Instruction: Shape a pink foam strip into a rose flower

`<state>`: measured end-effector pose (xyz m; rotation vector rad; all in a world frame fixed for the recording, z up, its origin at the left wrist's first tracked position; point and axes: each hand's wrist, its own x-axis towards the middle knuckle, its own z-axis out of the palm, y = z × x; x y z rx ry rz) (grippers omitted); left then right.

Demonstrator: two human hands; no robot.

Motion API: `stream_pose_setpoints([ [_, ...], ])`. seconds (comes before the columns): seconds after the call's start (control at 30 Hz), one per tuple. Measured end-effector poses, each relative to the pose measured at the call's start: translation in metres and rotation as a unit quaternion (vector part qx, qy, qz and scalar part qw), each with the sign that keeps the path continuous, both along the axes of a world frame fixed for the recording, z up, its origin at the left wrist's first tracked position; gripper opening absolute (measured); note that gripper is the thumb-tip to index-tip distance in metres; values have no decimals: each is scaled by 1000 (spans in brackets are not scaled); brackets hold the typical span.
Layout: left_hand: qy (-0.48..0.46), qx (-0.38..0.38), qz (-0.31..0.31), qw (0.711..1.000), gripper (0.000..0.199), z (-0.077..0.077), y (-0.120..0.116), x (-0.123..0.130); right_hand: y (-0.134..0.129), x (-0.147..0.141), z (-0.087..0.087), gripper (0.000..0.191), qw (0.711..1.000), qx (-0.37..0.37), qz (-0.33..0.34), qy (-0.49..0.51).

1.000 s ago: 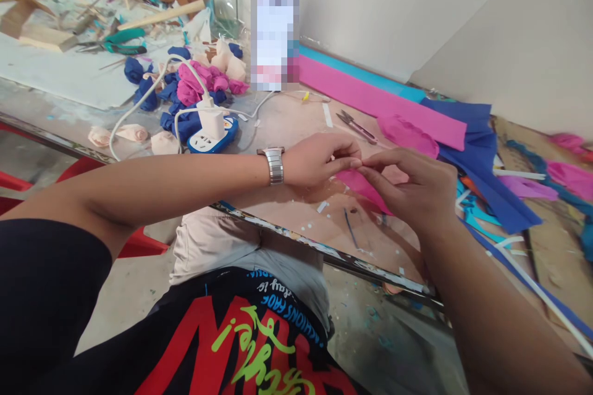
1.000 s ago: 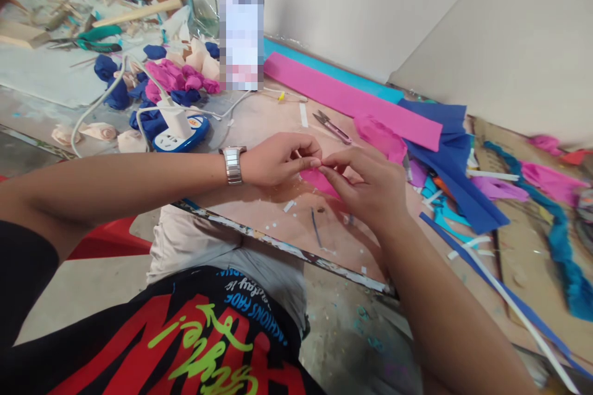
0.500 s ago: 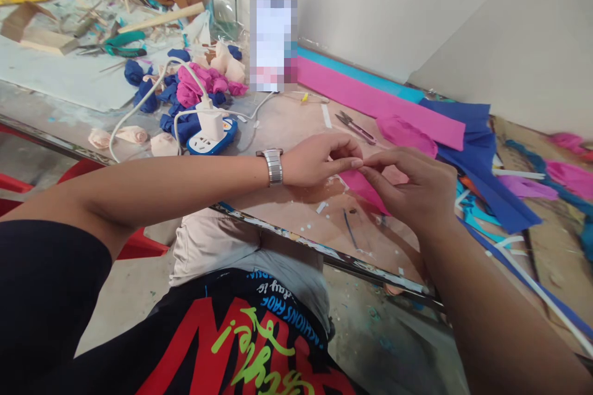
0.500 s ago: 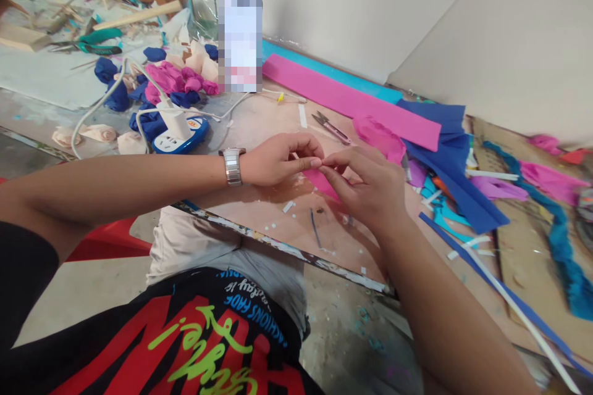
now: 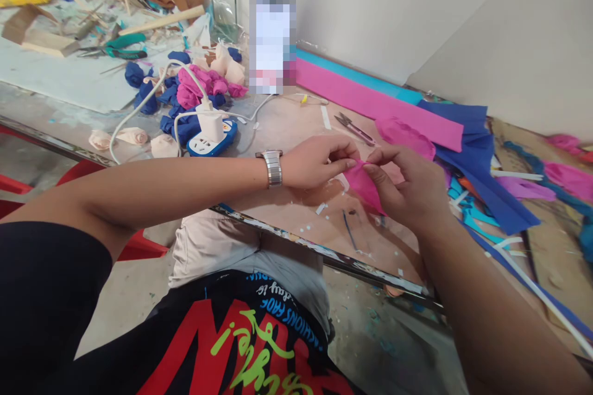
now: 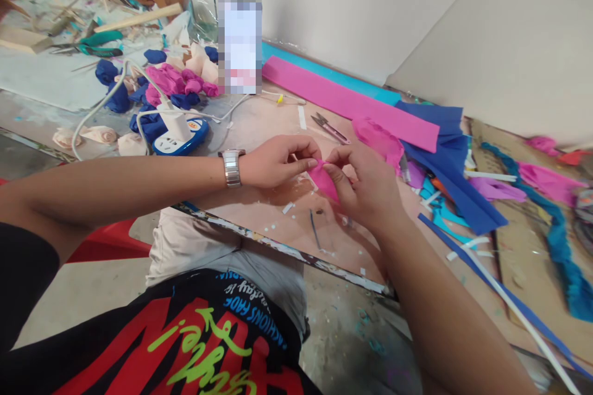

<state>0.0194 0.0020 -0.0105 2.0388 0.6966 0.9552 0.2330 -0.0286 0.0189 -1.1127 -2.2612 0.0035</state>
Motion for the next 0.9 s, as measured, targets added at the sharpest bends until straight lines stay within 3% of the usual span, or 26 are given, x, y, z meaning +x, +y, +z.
stream_pose_setpoints([
  [0.27, 2, 4, 37, 999, 15, 1, 0, -1, 0, 1, 1, 12, 1000, 8, -1, -3],
  [0.53, -23, 19, 13, 999, 26, 2, -2, -1, -2, -4, 1, 11, 1000, 12, 8, -18],
  [0.9, -18, 3, 9, 1000, 24, 2, 0, -1, -4, -4, 2, 7, 1000, 26, 12, -3],
])
